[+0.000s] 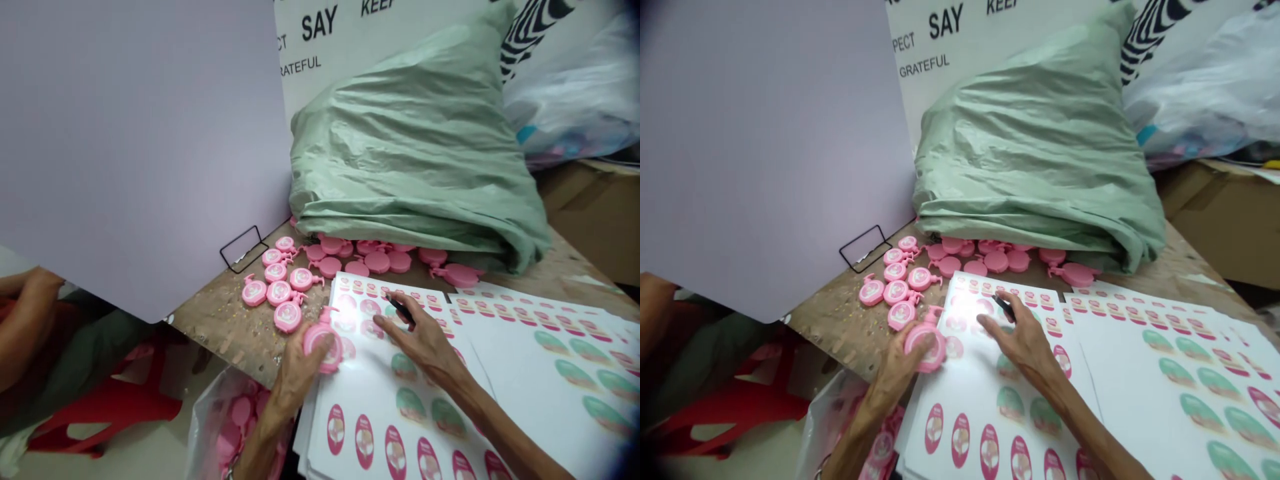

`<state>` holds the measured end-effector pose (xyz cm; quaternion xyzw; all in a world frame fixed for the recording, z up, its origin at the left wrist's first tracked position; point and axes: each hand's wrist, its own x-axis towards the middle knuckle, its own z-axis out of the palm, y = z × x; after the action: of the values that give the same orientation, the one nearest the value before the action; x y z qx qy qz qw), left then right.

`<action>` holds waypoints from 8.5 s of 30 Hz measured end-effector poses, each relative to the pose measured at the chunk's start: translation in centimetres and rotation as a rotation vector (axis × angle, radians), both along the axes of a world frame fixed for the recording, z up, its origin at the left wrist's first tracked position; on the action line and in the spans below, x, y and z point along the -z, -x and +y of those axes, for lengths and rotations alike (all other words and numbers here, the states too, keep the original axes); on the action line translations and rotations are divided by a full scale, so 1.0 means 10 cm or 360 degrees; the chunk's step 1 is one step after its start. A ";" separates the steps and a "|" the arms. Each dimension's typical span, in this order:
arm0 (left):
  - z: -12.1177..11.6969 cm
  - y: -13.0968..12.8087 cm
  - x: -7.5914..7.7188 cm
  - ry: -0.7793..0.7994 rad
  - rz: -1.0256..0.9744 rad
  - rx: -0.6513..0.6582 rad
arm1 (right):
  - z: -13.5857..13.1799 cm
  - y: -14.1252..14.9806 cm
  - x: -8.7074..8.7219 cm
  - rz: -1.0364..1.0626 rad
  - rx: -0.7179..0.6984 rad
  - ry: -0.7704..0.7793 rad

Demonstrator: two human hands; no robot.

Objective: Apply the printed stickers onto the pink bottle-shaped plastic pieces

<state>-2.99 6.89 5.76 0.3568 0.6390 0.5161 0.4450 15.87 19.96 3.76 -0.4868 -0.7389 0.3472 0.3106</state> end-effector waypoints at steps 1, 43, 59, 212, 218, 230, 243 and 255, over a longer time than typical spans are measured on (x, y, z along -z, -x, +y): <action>0.01 0.10 0.05 -0.0005 0.0305 -0.0128 | 0.10 -0.01 0.01 -0.0047 -0.0031 -0.0059; 0.59 2.28 0.58 -0.0357 0.0904 -0.0637 | 0.46 -0.32 0.15 -0.0389 -0.0196 -0.0983; 1.97 2.83 0.46 -0.0502 0.0680 0.0064 | 0.66 1.45 -0.17 -0.0850 -0.1224 -0.0210; 0.67 -0.35 -0.02 -0.0087 -0.1110 -0.0079 | -0.10 0.16 -0.37 0.0486 -0.0063 -0.0062; 0.64 -0.38 -0.02 -0.0174 -0.1114 -0.0065 | -0.12 0.16 -0.36 0.0461 -0.0092 -0.0162; 0.63 -0.39 -0.08 -0.0187 -0.1136 -0.0041 | -0.16 0.15 -0.36 0.0434 -0.0093 -0.0283; 0.64 -0.37 -0.08 -0.0193 -0.1142 -0.0035 | -0.16 0.18 -0.38 0.0408 -0.0096 -0.0324; 0.61 -0.39 -0.07 -0.0228 -0.0977 0.0053 | -0.13 0.18 -0.32 0.0259 -0.0079 -0.0437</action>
<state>0.91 12.95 6.48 0.2253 0.4308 0.6360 0.5993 14.05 18.61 6.91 -0.3914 -0.7637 0.2889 0.4244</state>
